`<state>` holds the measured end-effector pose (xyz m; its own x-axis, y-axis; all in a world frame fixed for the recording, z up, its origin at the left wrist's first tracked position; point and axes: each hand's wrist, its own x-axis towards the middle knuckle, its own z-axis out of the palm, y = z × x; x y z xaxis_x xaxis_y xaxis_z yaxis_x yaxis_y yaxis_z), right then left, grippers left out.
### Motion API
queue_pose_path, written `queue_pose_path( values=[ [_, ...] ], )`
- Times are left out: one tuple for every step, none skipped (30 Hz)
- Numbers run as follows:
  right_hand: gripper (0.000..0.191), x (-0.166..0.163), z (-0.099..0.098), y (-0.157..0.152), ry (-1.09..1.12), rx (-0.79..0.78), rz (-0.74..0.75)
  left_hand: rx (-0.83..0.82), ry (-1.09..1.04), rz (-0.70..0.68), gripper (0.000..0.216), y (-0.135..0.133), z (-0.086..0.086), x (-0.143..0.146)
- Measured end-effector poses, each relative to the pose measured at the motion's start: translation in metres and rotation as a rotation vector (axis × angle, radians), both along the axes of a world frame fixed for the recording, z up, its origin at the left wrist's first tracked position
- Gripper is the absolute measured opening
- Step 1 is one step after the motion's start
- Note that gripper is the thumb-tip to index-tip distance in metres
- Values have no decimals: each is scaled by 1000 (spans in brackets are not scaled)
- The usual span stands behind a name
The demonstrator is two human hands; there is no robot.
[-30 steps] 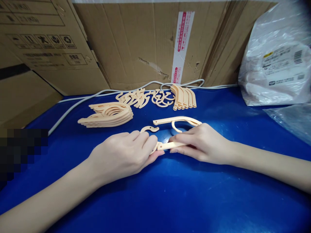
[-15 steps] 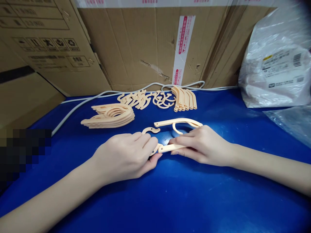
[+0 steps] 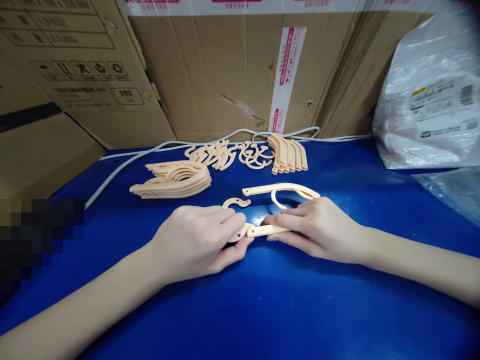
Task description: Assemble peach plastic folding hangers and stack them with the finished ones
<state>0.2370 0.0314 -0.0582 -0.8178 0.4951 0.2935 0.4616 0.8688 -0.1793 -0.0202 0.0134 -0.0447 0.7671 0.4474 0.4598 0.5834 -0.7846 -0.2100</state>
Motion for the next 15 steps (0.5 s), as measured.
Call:
queue_pose_path(
  values=[
    [32,0,0,0,-4,7,-3,-4,-4,0,30,0,-1,0],
    [32,0,0,0,-9,18,-5,-6,-13,-1,30,0,-1,-1],
    [33,0,0,-1,-14,32,-7,-12,-18,-1,31,0,-2,-1],
    [33,0,0,-1,-17,45,-8,-17,-23,-1,31,0,-2,-1],
    [33,0,0,-2,-18,57,-8,-20,-30,-2,32,0,-2,-1],
    [33,0,0,-2,-19,66,-8,-26,-32,-2,33,0,-2,-1],
    [33,0,-1,-2,-19,73,-10,-29,-35,-2,33,0,-2,0],
    [33,0,-1,-2,-20,74,-13,-32,-35,-2,33,0,-2,0],
    [33,0,-1,-2,-20,75,-14,-34,-36,-3,33,0,-2,1],
    [32,0,-1,-2,-21,76,-15,-33,-39,-4,34,0,-2,1],
    [32,0,-1,-2,-22,78,-17,-34,-38,-4,34,0,-1,1],
    [32,0,-1,-2,-24,79,-19,-34,-39,-5,34,0,-1,1],
    [32,-1,-1,-2,-27,79,-20,-34,-40,-8,34,-1,-1,1],
    [32,-1,-1,-2,-29,79,-20,-39,-37,-8,34,-1,-1,1],
    [32,-1,0,-3,-30,83,-19,-42,-37,-10,34,-1,-1,1]
  ],
)
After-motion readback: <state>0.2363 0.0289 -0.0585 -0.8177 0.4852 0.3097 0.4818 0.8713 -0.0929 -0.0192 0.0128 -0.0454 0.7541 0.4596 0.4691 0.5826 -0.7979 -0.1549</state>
